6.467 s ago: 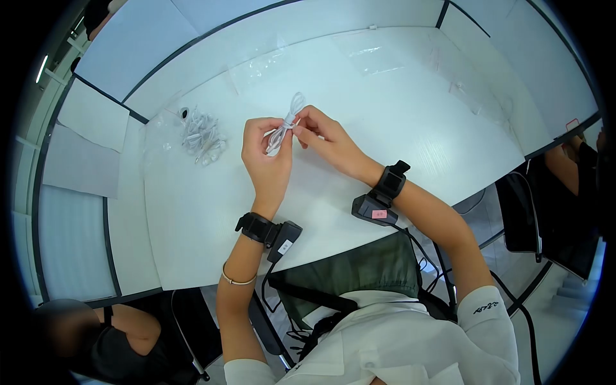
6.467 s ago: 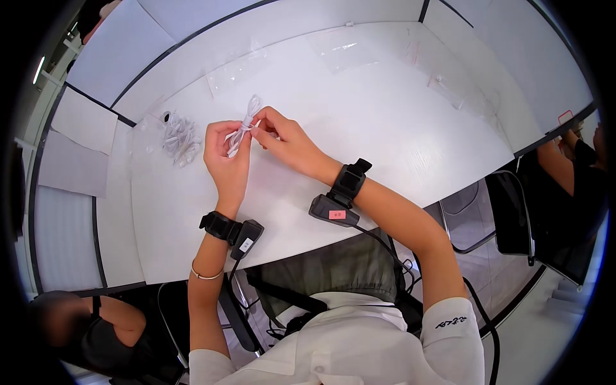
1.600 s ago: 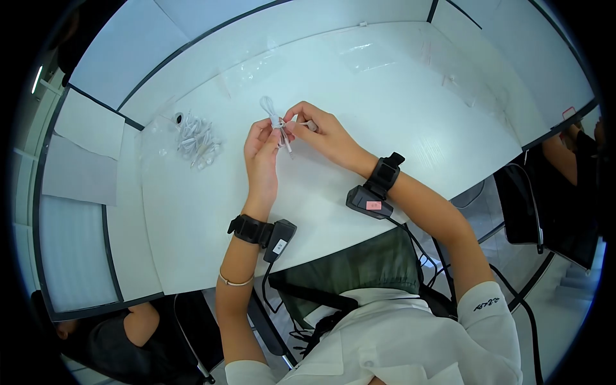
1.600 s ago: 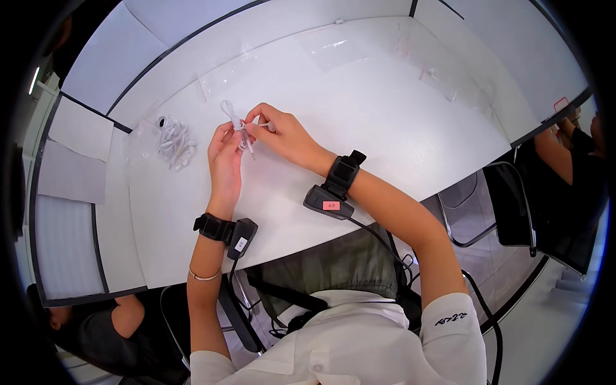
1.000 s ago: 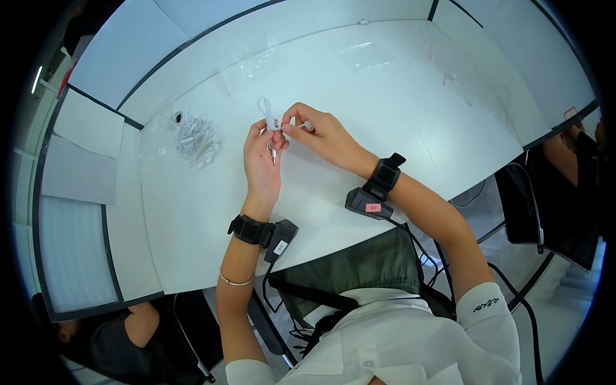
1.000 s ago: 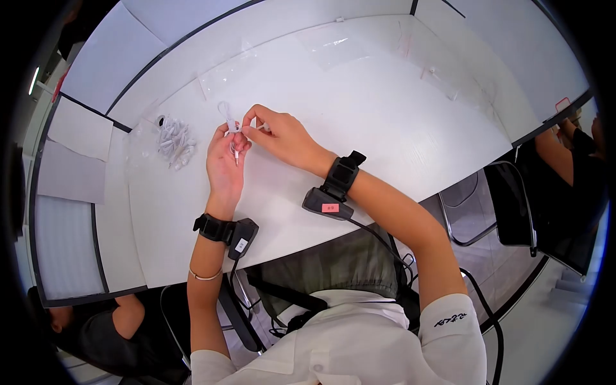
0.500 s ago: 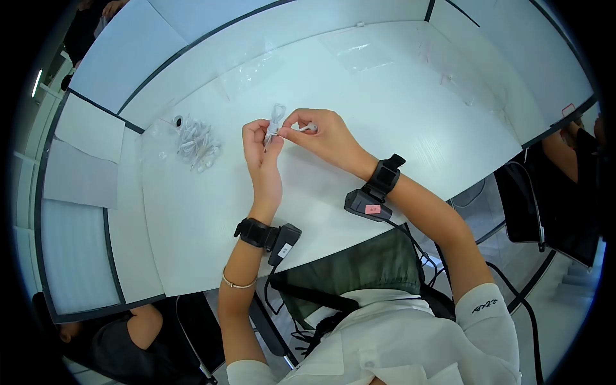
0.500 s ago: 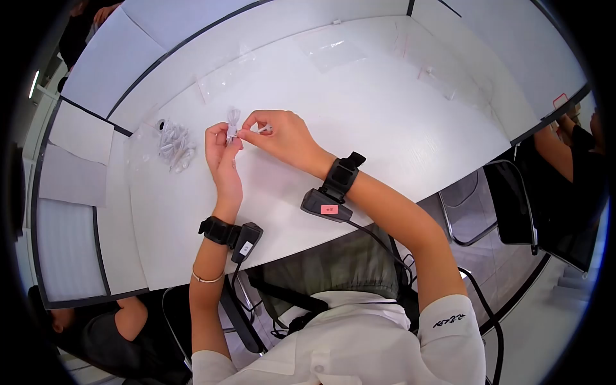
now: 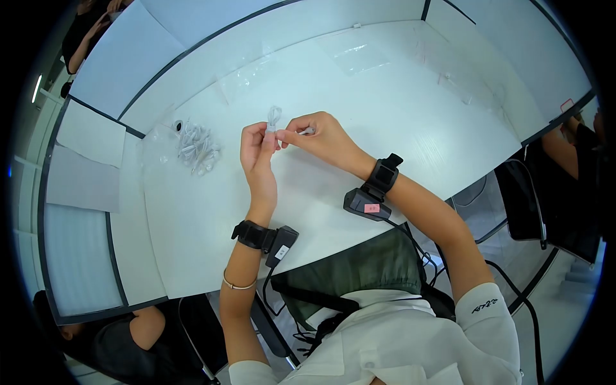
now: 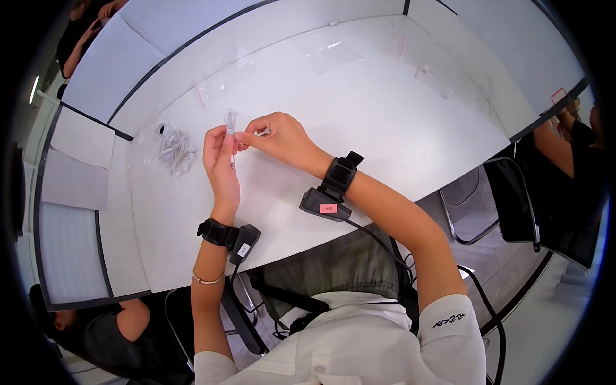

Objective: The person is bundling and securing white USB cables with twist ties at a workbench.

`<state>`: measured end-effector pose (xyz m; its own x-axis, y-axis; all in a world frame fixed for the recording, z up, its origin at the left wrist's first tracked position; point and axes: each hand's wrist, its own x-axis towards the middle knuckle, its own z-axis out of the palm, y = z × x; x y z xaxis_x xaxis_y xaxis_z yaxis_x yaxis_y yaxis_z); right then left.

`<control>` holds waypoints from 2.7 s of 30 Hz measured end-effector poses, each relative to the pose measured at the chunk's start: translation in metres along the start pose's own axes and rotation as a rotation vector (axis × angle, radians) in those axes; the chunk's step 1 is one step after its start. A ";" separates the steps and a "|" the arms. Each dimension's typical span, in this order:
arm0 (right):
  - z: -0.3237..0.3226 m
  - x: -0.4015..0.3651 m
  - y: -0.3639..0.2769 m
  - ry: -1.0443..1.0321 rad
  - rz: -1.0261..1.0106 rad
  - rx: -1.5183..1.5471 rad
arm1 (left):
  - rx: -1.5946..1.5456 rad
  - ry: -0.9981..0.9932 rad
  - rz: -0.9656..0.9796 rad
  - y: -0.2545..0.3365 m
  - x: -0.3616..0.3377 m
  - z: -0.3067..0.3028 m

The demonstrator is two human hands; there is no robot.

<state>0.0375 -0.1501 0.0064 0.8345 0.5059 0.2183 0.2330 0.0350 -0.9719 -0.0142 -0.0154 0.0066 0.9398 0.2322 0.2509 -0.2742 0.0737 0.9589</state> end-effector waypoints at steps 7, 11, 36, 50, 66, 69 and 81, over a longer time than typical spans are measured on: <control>-0.003 0.001 0.001 0.033 -0.035 -0.230 | -0.129 0.005 -0.084 -0.002 0.006 -0.002; -0.002 -0.001 -0.006 0.049 -0.039 -0.338 | -0.153 0.020 -0.148 -0.002 0.005 -0.004; 0.000 -0.002 0.001 0.115 -0.124 -0.468 | -0.005 -0.094 -0.135 -0.013 0.008 -0.008; -0.002 0.000 0.007 -0.119 0.034 0.029 | 0.000 -0.173 -0.108 -0.013 0.004 -0.004; -0.013 0.003 0.008 -0.035 0.006 -0.052 | 0.021 -0.186 -0.060 -0.007 0.006 -0.006; -0.012 0.003 0.008 -0.030 0.016 -0.007 | 0.008 -0.179 -0.057 -0.011 0.007 -0.009; -0.008 0.000 0.008 -0.016 -0.017 -0.051 | 0.028 -0.135 -0.032 -0.014 0.008 -0.009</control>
<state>0.0438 -0.1568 -0.0006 0.8220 0.5198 0.2326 0.2721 0.0002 -0.9623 -0.0048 -0.0055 -0.0056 0.9674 0.0969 0.2338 -0.2395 0.0518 0.9695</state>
